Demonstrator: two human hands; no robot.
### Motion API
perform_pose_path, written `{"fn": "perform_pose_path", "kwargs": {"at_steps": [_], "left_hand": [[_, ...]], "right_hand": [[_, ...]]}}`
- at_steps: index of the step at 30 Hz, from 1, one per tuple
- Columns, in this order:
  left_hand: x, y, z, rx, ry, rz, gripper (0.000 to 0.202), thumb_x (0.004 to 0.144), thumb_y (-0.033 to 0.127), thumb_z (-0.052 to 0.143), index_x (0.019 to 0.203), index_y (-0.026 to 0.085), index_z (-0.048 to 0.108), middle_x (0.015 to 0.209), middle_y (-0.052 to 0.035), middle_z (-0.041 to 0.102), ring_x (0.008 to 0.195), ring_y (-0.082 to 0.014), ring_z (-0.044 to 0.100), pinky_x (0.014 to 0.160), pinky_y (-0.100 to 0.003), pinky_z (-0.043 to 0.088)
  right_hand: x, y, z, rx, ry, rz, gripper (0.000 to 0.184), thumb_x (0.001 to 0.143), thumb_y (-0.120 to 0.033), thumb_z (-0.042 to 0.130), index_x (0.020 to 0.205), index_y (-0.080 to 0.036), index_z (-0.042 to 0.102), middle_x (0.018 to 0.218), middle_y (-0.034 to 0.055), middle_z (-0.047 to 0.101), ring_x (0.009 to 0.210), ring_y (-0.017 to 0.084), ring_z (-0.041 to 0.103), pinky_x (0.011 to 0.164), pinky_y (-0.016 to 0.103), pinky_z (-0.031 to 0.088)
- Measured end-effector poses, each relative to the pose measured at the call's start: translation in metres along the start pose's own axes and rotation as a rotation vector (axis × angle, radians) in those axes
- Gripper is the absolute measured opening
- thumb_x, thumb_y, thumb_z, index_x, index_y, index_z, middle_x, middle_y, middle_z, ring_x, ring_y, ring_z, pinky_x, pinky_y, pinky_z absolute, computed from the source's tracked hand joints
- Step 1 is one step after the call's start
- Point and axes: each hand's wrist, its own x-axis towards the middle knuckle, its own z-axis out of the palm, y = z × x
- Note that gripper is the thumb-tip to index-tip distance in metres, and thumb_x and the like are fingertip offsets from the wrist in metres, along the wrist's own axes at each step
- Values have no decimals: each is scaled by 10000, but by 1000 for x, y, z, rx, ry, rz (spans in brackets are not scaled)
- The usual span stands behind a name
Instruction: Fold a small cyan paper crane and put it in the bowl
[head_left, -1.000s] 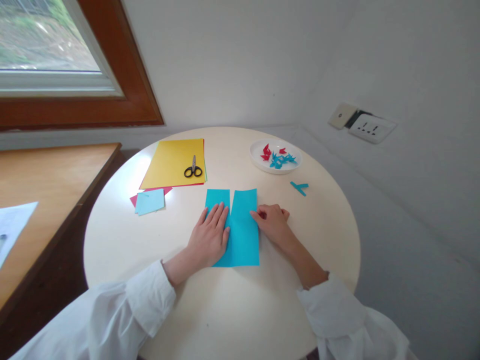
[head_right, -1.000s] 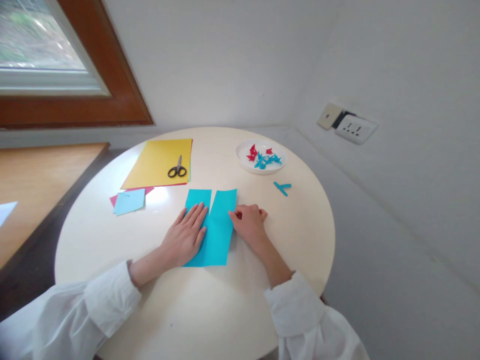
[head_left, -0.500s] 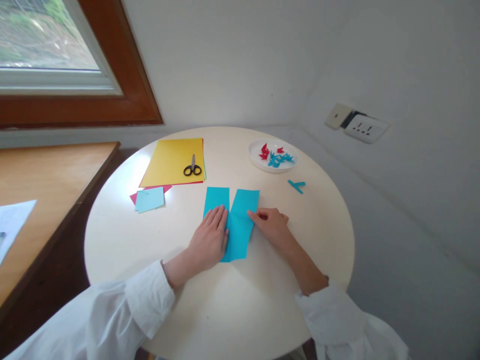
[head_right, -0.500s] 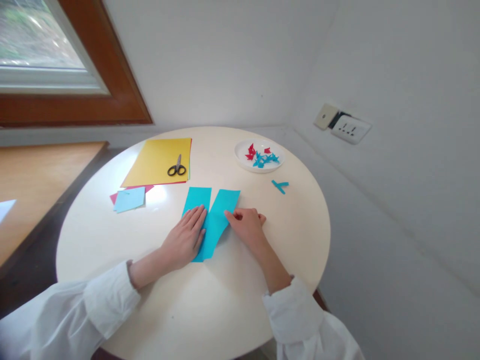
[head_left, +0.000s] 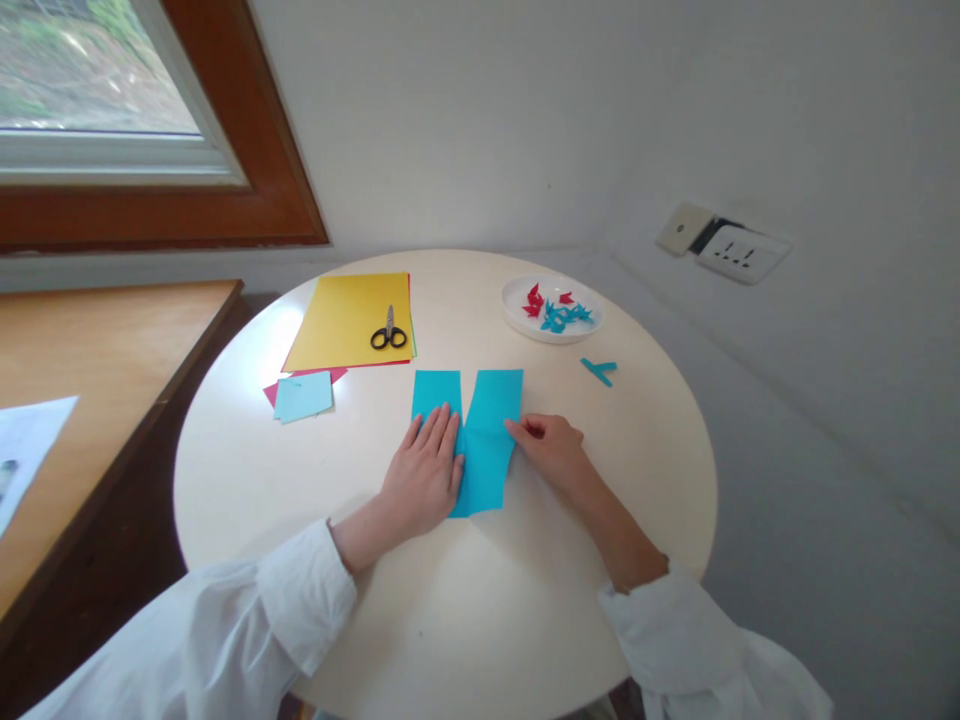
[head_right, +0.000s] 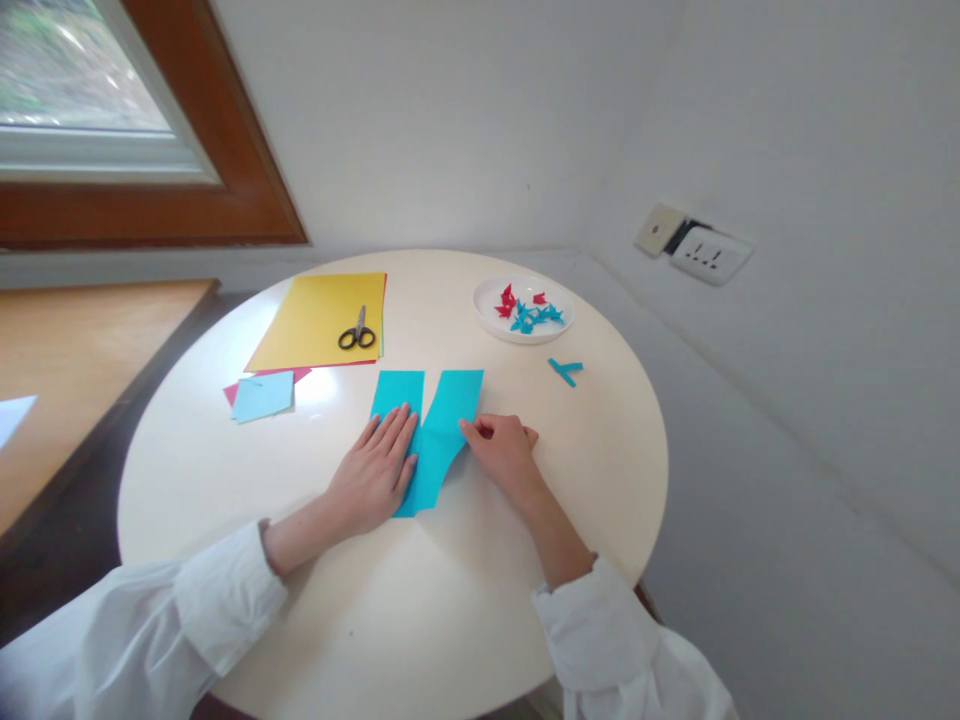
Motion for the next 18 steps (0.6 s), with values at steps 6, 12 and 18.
{"fn": "perform_pose_path", "kwargs": {"at_steps": [6,12,18], "left_hand": [[16,2,1,41,5,-55,504,897,297,268,1337,74,371,1390,-196,370,1285,-305,347,1040,-453,285],[28,8,3,63,-9,-81,517,850,236,339,1307,-1,381,1354,-261,387,1282,-336,339,1026,-467,282],[31,13,5,56,-9,-111,517,840,231,330,1292,-16,384,1342,-266,401,1269,-337,358,1004,-475,298]], "right_hand": [[6,-5,-1,53,-2,22,350,721,-479,492,555,-180,567,550,-23,573,616,157,533,651,288,337],[25,-5,-4,141,-63,-12,236,694,-365,515,609,-163,604,582,-16,572,600,138,507,575,247,352],[44,-15,-15,-32,-186,-36,230,698,-322,527,554,-152,583,540,-4,555,565,145,494,573,268,340]]}}
